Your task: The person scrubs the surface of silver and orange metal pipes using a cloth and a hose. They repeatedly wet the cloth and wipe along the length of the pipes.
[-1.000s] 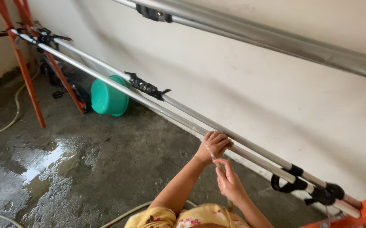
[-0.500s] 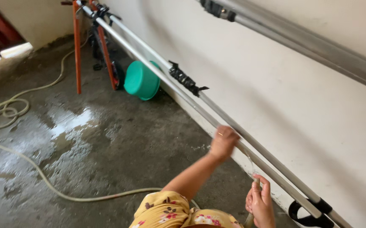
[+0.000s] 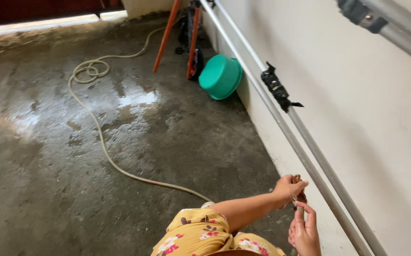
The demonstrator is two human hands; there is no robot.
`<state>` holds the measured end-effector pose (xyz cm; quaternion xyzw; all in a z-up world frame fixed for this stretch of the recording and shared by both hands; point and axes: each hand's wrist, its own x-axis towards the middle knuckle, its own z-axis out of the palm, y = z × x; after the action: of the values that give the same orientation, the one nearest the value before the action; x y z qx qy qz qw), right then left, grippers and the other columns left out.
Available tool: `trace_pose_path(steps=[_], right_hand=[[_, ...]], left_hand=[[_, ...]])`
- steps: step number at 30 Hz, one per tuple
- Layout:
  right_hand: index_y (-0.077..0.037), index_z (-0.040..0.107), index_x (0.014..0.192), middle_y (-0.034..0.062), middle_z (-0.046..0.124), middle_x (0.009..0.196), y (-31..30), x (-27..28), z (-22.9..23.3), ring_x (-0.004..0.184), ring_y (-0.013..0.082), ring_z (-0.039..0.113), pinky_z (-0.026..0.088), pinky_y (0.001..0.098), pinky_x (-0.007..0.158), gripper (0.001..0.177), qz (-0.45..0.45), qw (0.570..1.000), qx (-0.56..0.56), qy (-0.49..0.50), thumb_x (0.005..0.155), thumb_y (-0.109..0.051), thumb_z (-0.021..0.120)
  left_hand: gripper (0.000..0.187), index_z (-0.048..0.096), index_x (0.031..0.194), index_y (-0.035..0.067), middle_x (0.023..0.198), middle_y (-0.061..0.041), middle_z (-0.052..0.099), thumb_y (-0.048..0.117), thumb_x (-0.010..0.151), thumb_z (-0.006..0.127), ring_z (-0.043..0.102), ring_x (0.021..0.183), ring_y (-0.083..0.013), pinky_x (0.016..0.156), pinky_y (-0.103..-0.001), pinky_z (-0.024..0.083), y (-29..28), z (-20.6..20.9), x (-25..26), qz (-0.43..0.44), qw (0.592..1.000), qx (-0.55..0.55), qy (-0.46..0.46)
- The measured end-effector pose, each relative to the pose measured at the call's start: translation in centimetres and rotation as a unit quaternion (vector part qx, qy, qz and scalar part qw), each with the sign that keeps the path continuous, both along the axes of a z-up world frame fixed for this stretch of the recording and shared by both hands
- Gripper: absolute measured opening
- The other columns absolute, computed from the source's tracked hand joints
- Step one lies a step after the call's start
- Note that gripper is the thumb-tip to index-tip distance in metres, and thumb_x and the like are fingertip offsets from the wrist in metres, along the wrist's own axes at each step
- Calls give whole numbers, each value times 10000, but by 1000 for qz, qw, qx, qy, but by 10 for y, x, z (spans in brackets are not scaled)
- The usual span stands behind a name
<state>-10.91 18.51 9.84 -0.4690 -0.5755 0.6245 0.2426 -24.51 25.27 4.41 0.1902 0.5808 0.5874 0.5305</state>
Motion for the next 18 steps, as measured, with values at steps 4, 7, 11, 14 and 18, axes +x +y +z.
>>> trace_pose_path(steps=[4, 7, 11, 14, 18], right_hand=[[-193, 438, 1354, 34, 334, 554, 1, -12, -2, 373, 112, 268, 230, 300, 337, 324, 35, 999, -5, -30, 1050, -305, 440], [-179, 434, 1349, 32, 345, 555, 1, -20, -3, 374, 107, 281, 237, 296, 335, 337, 66, 998, 3, -22, 1027, -278, 425], [-183, 426, 1361, 36, 349, 554, 3, -25, -6, 371, 112, 292, 244, 295, 339, 338, 78, 996, 6, -33, 1037, -282, 413], [-196, 416, 1368, 42, 344, 536, 8, -26, -14, 359, 116, 279, 235, 296, 332, 343, 70, 997, -3, -26, 1035, -277, 412], [-201, 402, 1357, 49, 323, 496, 14, -26, -28, 327, 122, 251, 214, 304, 304, 339, 75, 997, 3, 8, 1025, -266, 411]], left_hand=[[168, 614, 946, 72, 889, -140, 674, 154, 923, 759, 648, 731, -212, 576, -387, 493, 15, -28, -31, 30, 982, 23, -185], [106, 603, 992, 88, 902, -106, 665, 162, 946, 663, 672, 775, -216, 667, -439, 576, 23, -49, -48, 94, 934, 15, -345], [178, 519, 956, 23, 856, -185, 642, 199, 926, 516, 693, 785, -313, 751, -562, 590, 18, -64, -64, 107, 848, 60, -515], [405, 585, 1028, -5, 957, -189, 673, 395, 1026, 653, 730, 873, -315, 796, -471, 639, 9, -61, -75, 74, 844, 67, -526], [363, 552, 985, 99, 888, -90, 621, 394, 1004, 762, 684, 806, -254, 748, -446, 603, -3, -43, -83, 90, 889, 81, -442]])
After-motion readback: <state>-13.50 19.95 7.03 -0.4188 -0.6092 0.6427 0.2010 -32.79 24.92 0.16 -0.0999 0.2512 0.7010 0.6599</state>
